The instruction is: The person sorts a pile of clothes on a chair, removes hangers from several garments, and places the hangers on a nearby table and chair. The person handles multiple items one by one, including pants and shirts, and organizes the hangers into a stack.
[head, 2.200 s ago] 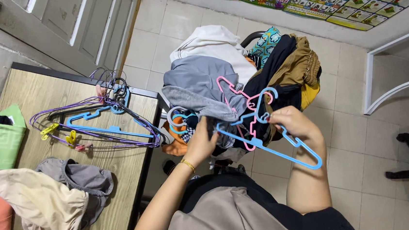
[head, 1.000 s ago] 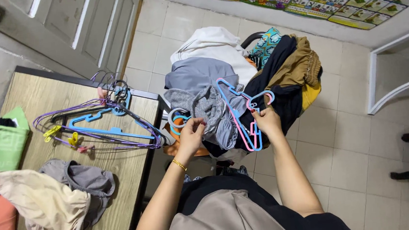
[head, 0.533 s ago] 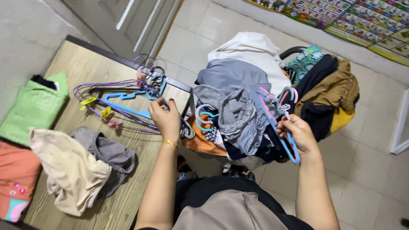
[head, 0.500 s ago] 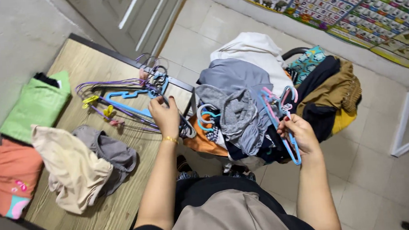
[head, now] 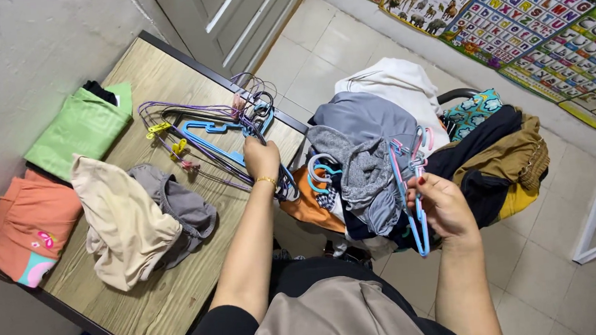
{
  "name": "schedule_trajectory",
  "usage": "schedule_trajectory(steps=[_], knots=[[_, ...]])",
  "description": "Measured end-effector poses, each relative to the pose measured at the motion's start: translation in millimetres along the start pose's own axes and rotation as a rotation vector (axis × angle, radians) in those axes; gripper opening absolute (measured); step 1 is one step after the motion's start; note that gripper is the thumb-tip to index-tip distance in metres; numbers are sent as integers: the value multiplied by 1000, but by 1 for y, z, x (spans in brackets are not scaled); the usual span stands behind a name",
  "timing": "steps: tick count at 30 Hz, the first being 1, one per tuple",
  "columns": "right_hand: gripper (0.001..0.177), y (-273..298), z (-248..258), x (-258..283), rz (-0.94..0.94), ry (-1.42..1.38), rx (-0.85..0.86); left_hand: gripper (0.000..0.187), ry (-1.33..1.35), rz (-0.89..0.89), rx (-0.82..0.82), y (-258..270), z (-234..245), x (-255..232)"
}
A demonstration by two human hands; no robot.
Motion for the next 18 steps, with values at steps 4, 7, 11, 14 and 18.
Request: schedule_trajectory(steps=[4, 7, 11, 14, 18], knots=[[23, -12, -11, -7, -25, 12, 26, 19, 40, 20, 9, 7, 12, 3], [22, -21, -22, -9, -28, 14, 40, 21, 93, 22, 31, 10, 20, 1], [21, -30, -37, -10, -22, 17, 68, 18, 92, 12, 36, 4, 19, 12], [21, -34, -47, -7, -19, 28, 81, 19, 99, 12, 34, 1, 15, 20], [23, -25, -70, 0, -9, 50, 98, 23, 103, 51, 51, 3, 16, 17]])
Point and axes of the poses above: each hand's wrist, its own y-axis away from the middle knuckle, its own z-axis out of the back of the hand, x = y × z, the point moved 9 cm from there along -y, towards the middle knuckle, and after that the axes turned 13 degrees about -z, right-handed, at the moved point
